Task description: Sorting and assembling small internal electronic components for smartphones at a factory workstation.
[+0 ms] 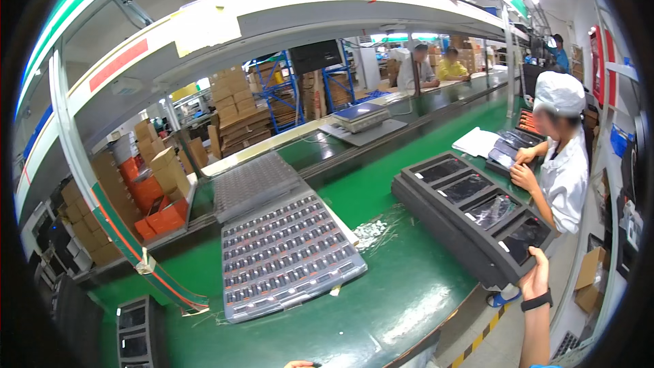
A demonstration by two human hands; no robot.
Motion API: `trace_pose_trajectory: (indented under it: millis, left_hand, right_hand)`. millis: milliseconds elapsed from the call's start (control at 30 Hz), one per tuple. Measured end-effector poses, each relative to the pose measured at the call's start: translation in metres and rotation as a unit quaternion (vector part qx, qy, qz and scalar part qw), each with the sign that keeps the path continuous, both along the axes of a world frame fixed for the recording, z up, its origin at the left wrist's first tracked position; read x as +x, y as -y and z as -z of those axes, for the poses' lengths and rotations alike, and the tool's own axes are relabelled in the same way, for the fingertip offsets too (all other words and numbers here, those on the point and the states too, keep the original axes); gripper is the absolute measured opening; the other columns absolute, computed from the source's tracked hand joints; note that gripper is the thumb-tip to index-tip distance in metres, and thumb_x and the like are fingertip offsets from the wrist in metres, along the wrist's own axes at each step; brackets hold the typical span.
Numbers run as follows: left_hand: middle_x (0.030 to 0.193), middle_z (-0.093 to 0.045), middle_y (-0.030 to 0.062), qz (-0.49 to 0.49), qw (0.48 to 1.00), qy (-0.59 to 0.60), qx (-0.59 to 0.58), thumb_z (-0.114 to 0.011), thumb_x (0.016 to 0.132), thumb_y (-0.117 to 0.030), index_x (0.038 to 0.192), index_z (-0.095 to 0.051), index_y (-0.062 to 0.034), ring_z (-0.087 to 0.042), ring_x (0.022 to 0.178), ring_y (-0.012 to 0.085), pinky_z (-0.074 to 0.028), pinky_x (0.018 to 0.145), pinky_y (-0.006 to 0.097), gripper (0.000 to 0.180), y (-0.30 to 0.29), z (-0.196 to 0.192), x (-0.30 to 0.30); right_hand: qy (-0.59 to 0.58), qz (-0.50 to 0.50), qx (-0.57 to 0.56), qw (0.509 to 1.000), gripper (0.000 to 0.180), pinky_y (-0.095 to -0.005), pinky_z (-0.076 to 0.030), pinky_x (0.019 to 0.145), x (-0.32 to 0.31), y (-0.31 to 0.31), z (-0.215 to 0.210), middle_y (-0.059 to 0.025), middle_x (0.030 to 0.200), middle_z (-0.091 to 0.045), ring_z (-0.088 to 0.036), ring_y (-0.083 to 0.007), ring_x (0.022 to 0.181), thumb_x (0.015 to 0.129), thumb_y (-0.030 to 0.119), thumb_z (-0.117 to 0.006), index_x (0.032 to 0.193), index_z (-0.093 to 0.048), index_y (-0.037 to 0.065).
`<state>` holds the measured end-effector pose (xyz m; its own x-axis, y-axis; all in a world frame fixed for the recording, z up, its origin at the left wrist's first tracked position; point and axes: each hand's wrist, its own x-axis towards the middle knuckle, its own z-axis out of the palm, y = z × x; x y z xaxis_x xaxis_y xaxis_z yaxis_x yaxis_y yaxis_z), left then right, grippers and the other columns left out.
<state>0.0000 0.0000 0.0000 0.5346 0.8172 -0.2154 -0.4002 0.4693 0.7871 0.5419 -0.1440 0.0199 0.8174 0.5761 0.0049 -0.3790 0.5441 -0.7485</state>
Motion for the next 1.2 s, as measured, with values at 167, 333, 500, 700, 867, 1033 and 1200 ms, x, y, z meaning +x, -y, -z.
trace_pose_trajectory:
  millis: [167,333,500,700,867,1033,1200]
  left_hand:
    - [0.107,-0.064,0.0128,0.0,1.0,-0.012,-0.002,-0.05,0.103,-0.018,0.124,-0.053,-0.0022,-0.063,0.093,0.0209,-0.055,0.086,0.037,0.026,0.014,-0.011,0.022]
    - [0.106,-0.064,0.0119,-0.002,1.0,0.014,-0.003,-0.049,0.104,-0.019,0.124,-0.053,-0.0025,-0.065,0.095,0.0213,-0.055,0.086,0.038,0.026,0.008,-0.003,0.009]
    - [0.106,-0.064,0.012,0.0,1.0,0.019,-0.009,-0.049,0.104,-0.02,0.124,-0.053,-0.0019,-0.064,0.096,0.0212,-0.055,0.086,0.038,0.027,0.007,-0.004,0.012]
    - [0.107,-0.064,0.0123,0.01,1.0,0.017,-0.007,-0.049,0.104,-0.021,0.124,-0.053,-0.0013,-0.064,0.095,0.021,-0.055,0.086,0.038,0.028,0.005,-0.006,0.015]
    - [0.107,-0.064,0.0127,-0.005,1.0,0.009,0.007,-0.049,0.104,-0.019,0.124,-0.052,-0.0015,-0.064,0.095,0.021,-0.055,0.085,0.038,0.027,0.008,-0.006,0.015]
    - [0.106,-0.063,0.0124,-0.014,1.0,0.013,0.024,-0.049,0.103,-0.018,0.124,-0.052,-0.0024,-0.064,0.094,0.0206,-0.055,0.085,0.037,0.026,0.01,0.0,0.015]
    - [0.106,-0.063,0.0123,-0.019,0.999,0.012,0.031,-0.049,0.103,-0.018,0.124,-0.052,-0.0024,-0.064,0.093,0.0204,-0.055,0.085,0.036,0.026,0.014,-0.001,0.013]
  right_hand:
    - [0.023,-0.03,0.003,0.999,0.039,-0.0393,-0.048,0.096,0.018,0.022,-0.008,-0.0036,0.118,-0.066,-0.062,-0.0225,0.108,0.085,0.029,-0.068,0.118,-0.061,0.011]
    - [0.01,0.003,0.015,1.0,0.035,-0.0352,-0.05,0.093,0.017,0.013,0.003,-0.0019,0.112,-0.067,-0.063,-0.0203,0.106,0.086,0.028,-0.068,0.116,-0.061,0.011]
    - [0.004,-0.031,0.029,0.999,0.025,-0.0346,-0.051,0.092,0.009,0.01,-0.009,-0.001,0.111,-0.067,-0.063,-0.0187,0.104,0.09,0.026,-0.064,0.111,-0.062,0.012]
    - [0.031,0.04,-0.007,0.999,0.039,-0.0368,-0.044,0.1,0.005,0.003,0.004,-0.0043,0.125,-0.059,-0.056,-0.0195,0.116,0.09,0.032,-0.065,0.123,-0.057,0.011]
    - [0.073,-0.005,-0.097,0.993,0.055,-0.0319,-0.051,0.087,0.017,0.016,0.002,-0.005,0.121,-0.058,-0.059,-0.0151,0.109,0.097,0.054,-0.054,0.121,-0.055,0.004]
    - [0.219,-0.015,-0.393,0.893,0.059,-0.0107,-0.034,0.055,0.102,0.074,0.111,0.003,0.099,-0.059,-0.056,0.0019,0.075,0.1,0.064,-0.036,0.11,-0.051,0.008]
    - [0.169,0.406,-0.144,0.886,0.065,-0.0325,-0.039,0.103,0.05,0.026,0.099,-0.0089,0.142,-0.048,-0.048,-0.0186,0.128,0.101,0.058,-0.038,0.142,-0.044,0.008]
